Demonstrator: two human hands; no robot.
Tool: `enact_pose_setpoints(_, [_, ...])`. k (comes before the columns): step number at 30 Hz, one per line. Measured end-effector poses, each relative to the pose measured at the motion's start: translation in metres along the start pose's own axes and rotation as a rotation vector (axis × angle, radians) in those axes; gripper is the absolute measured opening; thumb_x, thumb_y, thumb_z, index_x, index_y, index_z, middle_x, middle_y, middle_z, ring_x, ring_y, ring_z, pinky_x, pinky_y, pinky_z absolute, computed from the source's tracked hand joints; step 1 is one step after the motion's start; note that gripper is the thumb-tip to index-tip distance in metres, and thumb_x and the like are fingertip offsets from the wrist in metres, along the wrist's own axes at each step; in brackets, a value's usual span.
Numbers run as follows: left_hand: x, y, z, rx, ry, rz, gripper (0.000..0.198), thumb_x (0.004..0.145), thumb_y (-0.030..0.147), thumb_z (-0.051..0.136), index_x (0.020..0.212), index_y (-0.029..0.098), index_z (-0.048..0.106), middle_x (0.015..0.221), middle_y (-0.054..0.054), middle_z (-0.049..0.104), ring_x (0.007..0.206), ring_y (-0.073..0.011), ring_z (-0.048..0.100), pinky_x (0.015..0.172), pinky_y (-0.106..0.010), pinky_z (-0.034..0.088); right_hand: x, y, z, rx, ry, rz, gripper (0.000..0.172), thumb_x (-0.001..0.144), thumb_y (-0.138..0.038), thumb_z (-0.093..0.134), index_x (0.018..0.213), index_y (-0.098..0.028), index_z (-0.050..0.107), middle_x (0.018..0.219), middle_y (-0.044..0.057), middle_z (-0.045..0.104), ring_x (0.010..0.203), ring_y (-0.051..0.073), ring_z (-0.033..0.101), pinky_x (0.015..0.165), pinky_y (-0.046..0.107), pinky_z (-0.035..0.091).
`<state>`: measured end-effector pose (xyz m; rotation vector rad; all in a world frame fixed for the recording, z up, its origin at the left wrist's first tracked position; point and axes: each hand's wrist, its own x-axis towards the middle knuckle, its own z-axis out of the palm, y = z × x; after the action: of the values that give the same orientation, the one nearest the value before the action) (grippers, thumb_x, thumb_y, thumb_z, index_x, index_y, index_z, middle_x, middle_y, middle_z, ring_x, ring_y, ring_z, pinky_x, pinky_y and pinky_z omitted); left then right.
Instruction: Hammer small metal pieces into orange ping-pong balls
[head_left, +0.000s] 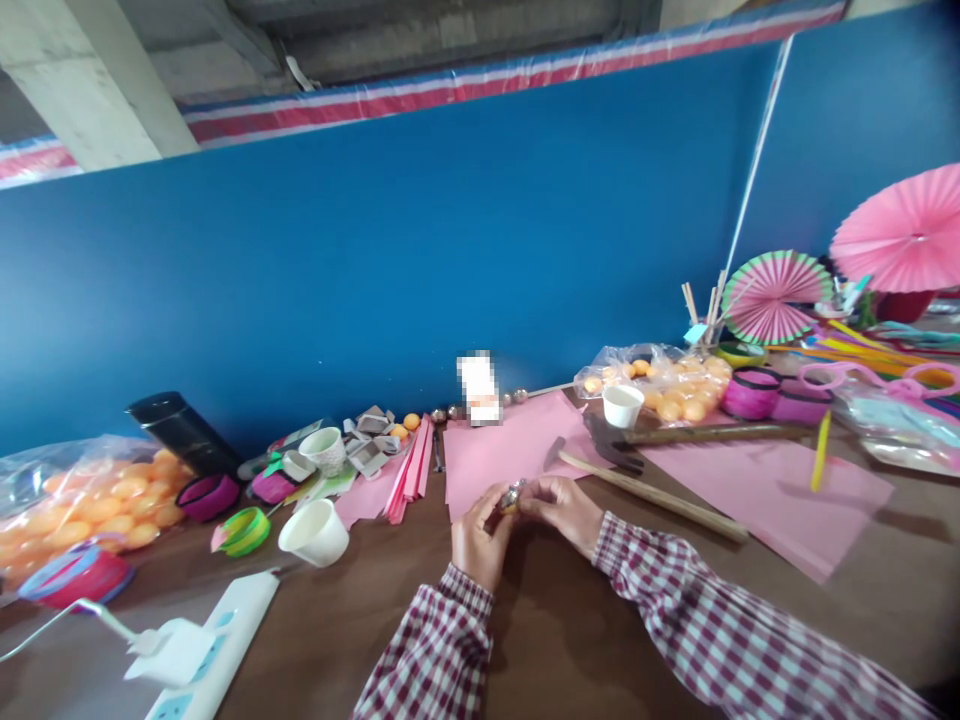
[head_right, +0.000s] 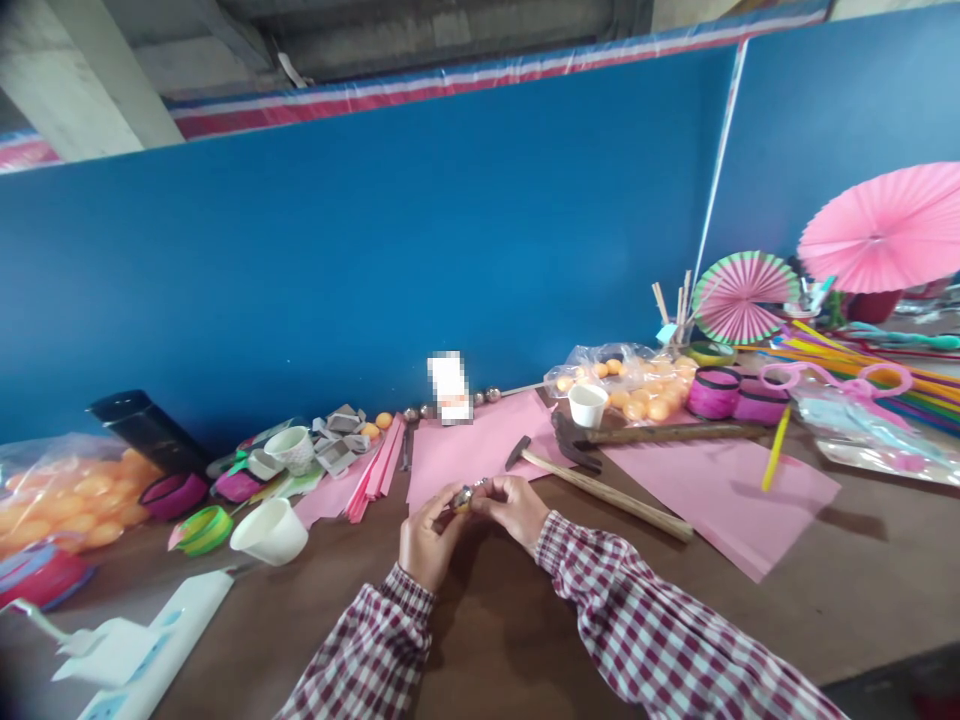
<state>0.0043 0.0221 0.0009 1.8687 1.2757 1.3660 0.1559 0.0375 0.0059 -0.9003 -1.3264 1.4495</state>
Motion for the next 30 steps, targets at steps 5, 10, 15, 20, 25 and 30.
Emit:
enact_pose_setpoints(5, [-0.001,0.005,-0.001,0.036,0.002,0.006,0.031,0.069,0.020,0.057,0.100,0.022,0.062,0.098,-0.005,0.065,0.091,-0.0209,0.059,0.084,-0.036,0.046,-0.001,-0.002,0.001,0.016,-0.008,0.004,0.030,0.057,-0.040,0.067,0.067,-0.014,0.057,0.068,0.001,0.063,0.063,0.013,0.057,0.065,0.029,0.046])
enact_pose_setpoints(10, [-0.001,0.002,0.000,0.044,0.001,0.021,0.031,0.070,0.019,0.056,0.101,0.021,0.061,0.102,-0.005,0.063,0.096,-0.0210,0.057,0.087,-0.036,0.044,-0.003,-0.007,0.004,0.123,-0.017,0.012,0.041,0.053,-0.037,0.071,0.085,-0.016,0.057,0.082,0.004,0.065,0.076,0.017,0.060,0.073,0.033,0.047])
enact_pose_setpoints(15, [-0.002,0.002,0.001,0.066,-0.010,0.018,0.031,0.072,0.020,0.054,0.102,0.021,0.060,0.105,-0.006,0.062,0.098,-0.0204,0.056,0.089,-0.037,0.043,-0.002,-0.006,0.005,0.097,-0.033,0.022,0.042,0.054,-0.037,0.070,0.089,-0.014,0.061,0.086,0.007,0.065,0.081,0.020,0.060,0.078,0.037,0.045])
enact_pose_setpoints(20, [-0.003,0.002,0.003,0.002,0.000,-0.003,0.032,0.070,0.021,0.057,0.101,0.021,0.060,0.104,-0.006,0.062,0.098,-0.0215,0.056,0.088,-0.038,0.043,-0.001,-0.003,0.006,0.094,0.036,0.025,0.039,0.054,-0.035,0.070,0.086,-0.014,0.062,0.084,0.006,0.066,0.077,0.019,0.060,0.075,0.035,0.047])
enact_pose_setpoints(25, [0.001,0.005,0.004,-0.262,-0.007,-0.122,0.034,0.069,0.023,0.059,0.102,0.017,0.058,0.102,-0.008,0.062,0.095,-0.0200,0.057,0.086,-0.035,0.044,-0.002,-0.013,0.009,-0.015,0.074,-0.082,0.037,0.060,-0.039,0.065,0.088,-0.014,0.062,0.089,0.007,0.065,0.082,0.020,0.060,0.079,0.036,0.046])
enact_pose_setpoints(30, [0.004,0.009,0.003,-0.535,0.034,-0.256,0.026,0.073,0.028,0.055,0.093,0.013,0.057,0.087,-0.008,0.065,0.080,-0.0167,0.061,0.076,-0.032,0.049,-0.006,-0.019,0.012,-0.267,0.112,-0.218,0.030,0.068,-0.034,0.060,0.093,-0.018,0.062,0.093,0.006,0.064,0.089,0.020,0.058,0.084,0.035,0.045])
